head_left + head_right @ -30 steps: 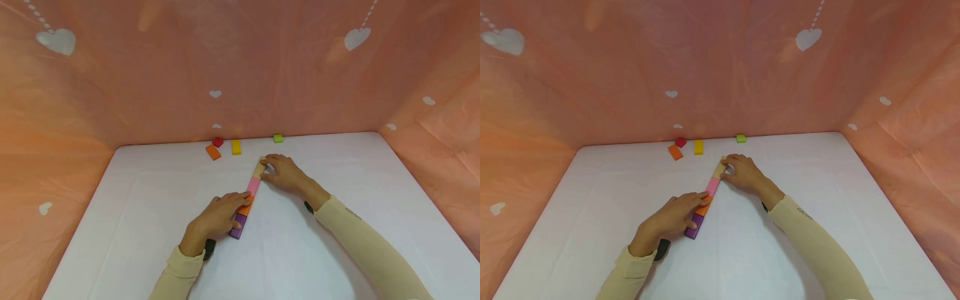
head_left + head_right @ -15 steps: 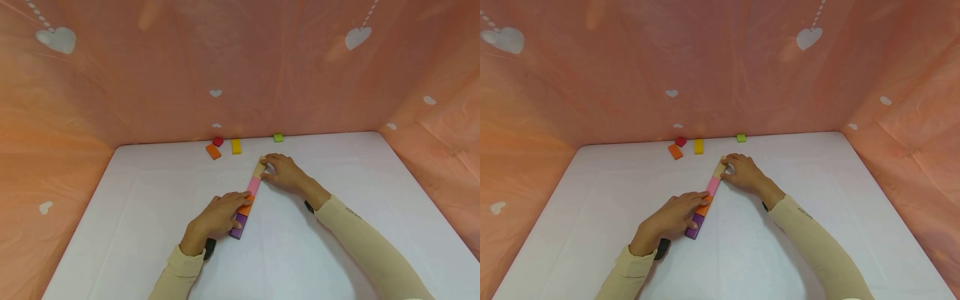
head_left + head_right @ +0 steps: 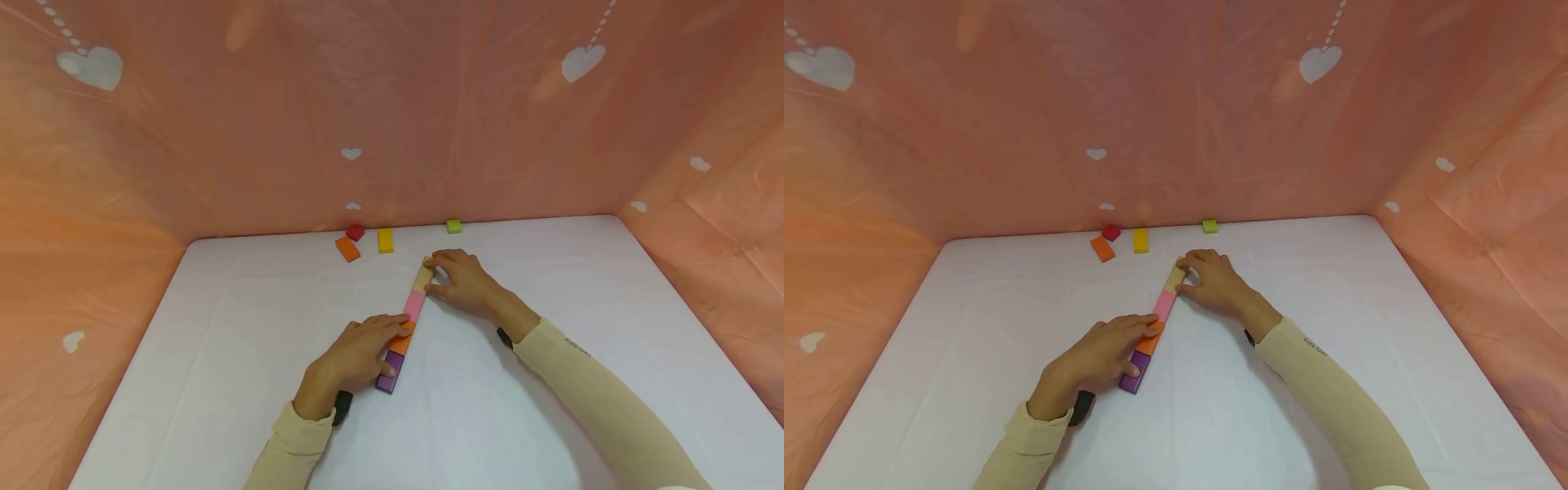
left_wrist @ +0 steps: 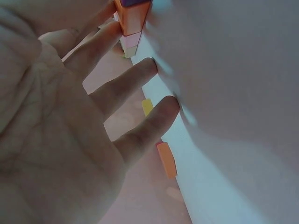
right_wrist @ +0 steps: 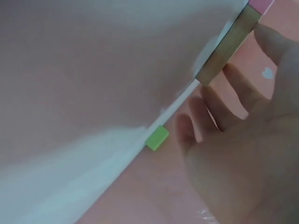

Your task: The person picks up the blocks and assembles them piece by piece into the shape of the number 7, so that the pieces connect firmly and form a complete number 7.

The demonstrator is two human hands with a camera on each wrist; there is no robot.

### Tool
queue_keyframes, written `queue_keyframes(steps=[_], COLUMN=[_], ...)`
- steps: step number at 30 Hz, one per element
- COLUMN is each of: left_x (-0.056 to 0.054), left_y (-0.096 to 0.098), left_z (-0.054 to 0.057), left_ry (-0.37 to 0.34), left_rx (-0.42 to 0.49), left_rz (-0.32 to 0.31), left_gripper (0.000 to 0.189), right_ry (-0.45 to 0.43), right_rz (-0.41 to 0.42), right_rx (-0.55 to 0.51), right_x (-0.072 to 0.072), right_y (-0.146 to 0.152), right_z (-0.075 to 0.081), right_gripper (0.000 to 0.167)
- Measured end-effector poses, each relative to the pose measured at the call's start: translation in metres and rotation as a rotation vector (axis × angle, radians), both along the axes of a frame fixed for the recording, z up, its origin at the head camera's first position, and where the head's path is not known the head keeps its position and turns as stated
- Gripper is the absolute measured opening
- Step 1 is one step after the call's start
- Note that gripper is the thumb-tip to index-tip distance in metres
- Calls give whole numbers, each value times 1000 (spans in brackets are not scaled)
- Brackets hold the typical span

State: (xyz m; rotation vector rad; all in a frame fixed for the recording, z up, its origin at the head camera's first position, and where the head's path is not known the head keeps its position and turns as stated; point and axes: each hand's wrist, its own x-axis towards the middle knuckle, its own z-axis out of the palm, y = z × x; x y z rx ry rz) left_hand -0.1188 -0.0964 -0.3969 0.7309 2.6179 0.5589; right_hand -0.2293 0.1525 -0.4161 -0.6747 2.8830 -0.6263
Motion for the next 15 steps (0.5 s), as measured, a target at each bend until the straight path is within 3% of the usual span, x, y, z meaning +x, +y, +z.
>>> queue_keyframes(steps=[4,8,15], left_x=[0,0,0], left_y=[-1,0,-1], left_z=[0,0,-1], left_ry=[-5,-11,-7], left_rx=[4,18,8], left_rz=[8,9,6], left_gripper=[69,69,68], right_ry=[53,93,45], right_rz=[3,-30,-65], right_rx=[29,61,36], right_x=[-7,-23,-57], right_y=[2,14,38], right_z=[6,13,19], right_gripper=[50,48,44])
